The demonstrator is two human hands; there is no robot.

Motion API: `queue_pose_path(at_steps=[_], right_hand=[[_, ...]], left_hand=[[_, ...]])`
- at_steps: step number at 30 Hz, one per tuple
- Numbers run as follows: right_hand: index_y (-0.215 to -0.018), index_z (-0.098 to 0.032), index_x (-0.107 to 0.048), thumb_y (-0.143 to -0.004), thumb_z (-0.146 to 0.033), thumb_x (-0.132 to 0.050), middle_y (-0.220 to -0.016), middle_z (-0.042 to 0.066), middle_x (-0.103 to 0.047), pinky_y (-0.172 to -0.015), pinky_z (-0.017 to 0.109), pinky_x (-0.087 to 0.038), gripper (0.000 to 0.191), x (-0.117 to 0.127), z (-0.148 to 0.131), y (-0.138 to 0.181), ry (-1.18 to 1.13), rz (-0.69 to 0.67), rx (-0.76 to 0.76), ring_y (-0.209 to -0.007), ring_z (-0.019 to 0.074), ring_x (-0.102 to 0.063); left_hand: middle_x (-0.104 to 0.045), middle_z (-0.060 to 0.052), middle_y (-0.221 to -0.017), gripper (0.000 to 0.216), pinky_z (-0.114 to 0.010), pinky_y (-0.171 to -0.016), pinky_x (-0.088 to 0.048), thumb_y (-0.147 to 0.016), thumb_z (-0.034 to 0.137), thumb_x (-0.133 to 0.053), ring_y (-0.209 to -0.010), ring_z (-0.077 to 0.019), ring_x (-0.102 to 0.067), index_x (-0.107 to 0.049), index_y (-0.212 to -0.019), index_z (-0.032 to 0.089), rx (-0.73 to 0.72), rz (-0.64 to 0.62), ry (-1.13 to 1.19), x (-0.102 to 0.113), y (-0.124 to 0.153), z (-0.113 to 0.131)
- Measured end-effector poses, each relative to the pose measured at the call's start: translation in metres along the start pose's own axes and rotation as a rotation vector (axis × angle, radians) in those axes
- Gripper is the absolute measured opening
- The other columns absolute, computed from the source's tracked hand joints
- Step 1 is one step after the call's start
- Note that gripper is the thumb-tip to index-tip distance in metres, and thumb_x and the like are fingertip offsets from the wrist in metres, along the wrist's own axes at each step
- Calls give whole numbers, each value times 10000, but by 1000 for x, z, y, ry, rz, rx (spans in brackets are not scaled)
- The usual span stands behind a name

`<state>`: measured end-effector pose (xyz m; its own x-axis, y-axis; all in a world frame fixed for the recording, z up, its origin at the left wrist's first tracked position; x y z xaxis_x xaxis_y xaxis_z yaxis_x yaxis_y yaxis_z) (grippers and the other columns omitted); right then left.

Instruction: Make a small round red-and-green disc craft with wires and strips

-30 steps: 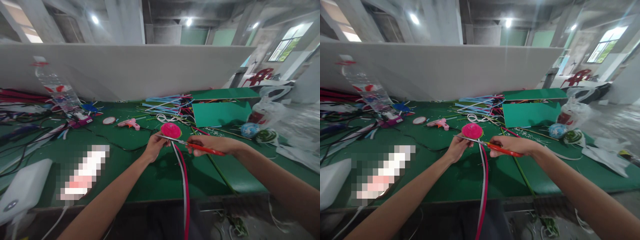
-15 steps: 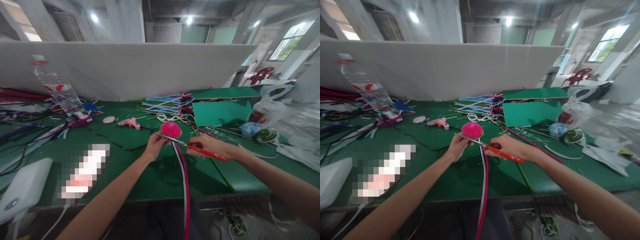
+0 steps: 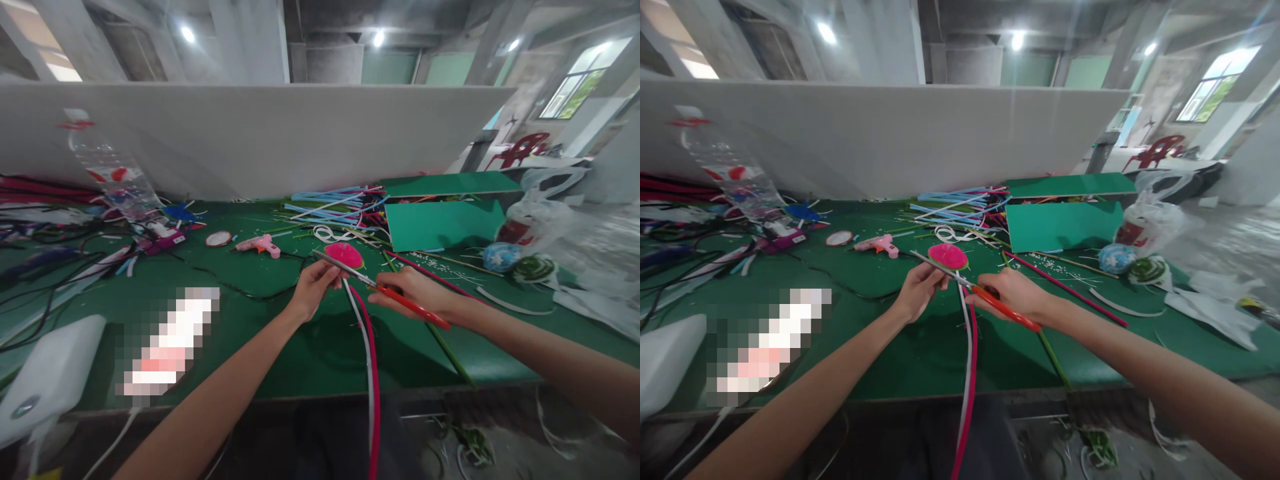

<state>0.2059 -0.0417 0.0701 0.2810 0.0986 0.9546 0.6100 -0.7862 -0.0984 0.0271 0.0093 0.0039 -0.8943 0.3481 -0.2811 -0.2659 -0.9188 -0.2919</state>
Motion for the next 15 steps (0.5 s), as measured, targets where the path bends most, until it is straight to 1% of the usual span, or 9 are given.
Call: queue_pose_path(at_steps=[2, 4, 6, 8, 10, 12, 14, 15], right_hand=[[-643, -185, -497, -833, -619, -429, -499, -34, -394, -482, 239, -217, 479, 0, -1, 1, -56, 5, 27, -456, 87, -273], [-644, -185, -500, -769, -648, -513, -503, -47, -385, -481, 231, -216, 479, -1, -3, 2, -115, -34, 46, -473, 84, -267], [-671, -186, -500, -725, -653, -565, -532, -48, -403, -487, 224, -232, 474, -3, -3, 5, -214, -36, 13, -502, 88, -298], [-730, -188, -486, -731, -630, -580, -604, -36, -449, -505, 221, -272, 452, -4, -1, 9, -375, -8, -45, -544, 97, -349], [-809, -194, -462, -759, -611, -562, -698, -17, -478, -525, 223, -314, 431, -3, 4, 16, -566, 24, -78, -582, 102, -386], [-925, -201, -451, -795, -616, -508, -826, 20, -500, -571, 238, -363, 439, 2, 12, 25, -715, 20, -64, -638, 113, -425], [-1063, -205, -438, -830, -638, -420, -989, 74, -501, -670, 271, -405, 492, 11, 22, 33, -767, -35, -32, -741, 141, -463], [-1093, -209, -440, -835, -657, -378, -1024, 87, -497, -708, 283, -412, 521, 16, 28, 38, -766, -75, -20, -767, 151, -468]], left_hand=[[-593, -12, -590, 264, -244, -544, -383, -699, 385, -724, -543, -106, -509, -656, -739, 133, 3, 4, 16, 0, -1, 0], [-588, -7, -587, 247, -244, -547, -385, -696, 371, -728, -544, -106, -510, -648, -723, 139, 4, 14, 23, 1, -1, -1], [-582, -3, -574, 238, -246, -557, -388, -696, 363, -729, -548, -108, -513, -640, -697, 142, -2, 24, 20, 2, -1, -1], [-602, -12, -598, 235, -251, -570, -392, -695, 361, -731, -561, -110, -520, -648, -707, 141, -12, 24, 19, 2, -1, 0], [-641, -35, -667, 238, -256, -577, -393, -706, 366, -722, -575, -110, -522, -665, -750, 139, -8, 18, 28, 2, 0, 2], [-663, -57, -726, 244, -260, -572, -390, -726, 374, -702, -579, -107, -515, -674, -778, 137, 13, 7, 50, 1, 1, 5], [-661, -63, -736, 249, -259, -556, -381, -727, 379, -699, -572, -103, -505, -676, -768, 135, 32, 5, 80, 0, 1, 8], [-654, -61, -727, 250, -258, -544, -374, -721, 380, -704, -566, -101, -498, -675, -755, 133, 38, 9, 93, 0, 1, 9]])
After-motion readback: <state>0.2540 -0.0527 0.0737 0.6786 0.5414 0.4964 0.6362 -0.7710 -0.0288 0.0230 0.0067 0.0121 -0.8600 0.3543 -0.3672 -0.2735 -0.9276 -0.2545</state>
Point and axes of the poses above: each hand's wrist, its own y-axis away from the middle knuckle, its own x-axis out of the back of the hand, z = x × y, the point moved 3 cm from there along -y, towards the middle knuckle
